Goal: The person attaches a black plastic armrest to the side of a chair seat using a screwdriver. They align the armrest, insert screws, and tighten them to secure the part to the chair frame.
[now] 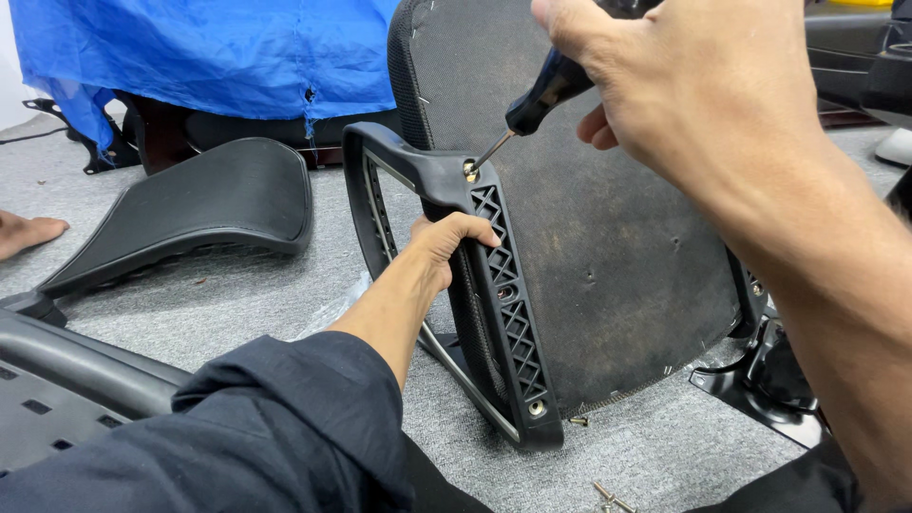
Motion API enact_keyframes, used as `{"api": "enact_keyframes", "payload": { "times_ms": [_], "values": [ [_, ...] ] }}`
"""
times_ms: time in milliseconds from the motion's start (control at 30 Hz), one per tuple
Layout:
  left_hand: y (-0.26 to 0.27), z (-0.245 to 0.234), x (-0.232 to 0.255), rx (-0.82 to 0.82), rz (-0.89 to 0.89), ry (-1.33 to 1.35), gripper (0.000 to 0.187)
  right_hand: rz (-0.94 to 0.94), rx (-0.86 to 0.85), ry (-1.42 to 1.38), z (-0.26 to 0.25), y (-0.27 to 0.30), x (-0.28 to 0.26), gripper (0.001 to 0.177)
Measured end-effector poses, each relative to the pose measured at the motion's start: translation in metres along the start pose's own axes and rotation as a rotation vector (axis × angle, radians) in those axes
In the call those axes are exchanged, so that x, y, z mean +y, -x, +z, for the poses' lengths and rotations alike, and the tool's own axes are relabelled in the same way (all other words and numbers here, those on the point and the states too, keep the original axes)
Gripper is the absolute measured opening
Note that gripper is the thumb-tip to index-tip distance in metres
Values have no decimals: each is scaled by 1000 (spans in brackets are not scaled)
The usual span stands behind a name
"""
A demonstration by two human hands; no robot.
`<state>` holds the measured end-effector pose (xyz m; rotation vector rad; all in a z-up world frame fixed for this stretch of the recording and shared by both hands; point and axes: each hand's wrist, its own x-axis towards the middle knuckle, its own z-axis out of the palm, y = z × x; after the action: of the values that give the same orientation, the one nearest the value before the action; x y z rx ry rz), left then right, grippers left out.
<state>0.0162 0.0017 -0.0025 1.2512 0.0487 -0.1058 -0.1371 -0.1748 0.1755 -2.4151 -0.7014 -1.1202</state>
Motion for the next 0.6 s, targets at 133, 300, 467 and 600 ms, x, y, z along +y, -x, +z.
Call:
{"api": "enact_keyframes", "payload": {
  "times_ms": [133, 300, 467, 600],
  "values": [
    [0, 0, 0, 17, 2, 12, 42, 150, 62, -93, -4, -3, -15, 32],
    [2, 1, 1, 6, 3, -6, 42, 186, 131, -144, -6, -4, -31, 31],
    [3, 2, 2, 18, -12, -6, 47, 183, 139, -209, -5, -2, -38, 24],
    [3, 2, 2, 30, -9, -12, 51, 191, 165, -161, 4, 2, -42, 22]
  ]
}}
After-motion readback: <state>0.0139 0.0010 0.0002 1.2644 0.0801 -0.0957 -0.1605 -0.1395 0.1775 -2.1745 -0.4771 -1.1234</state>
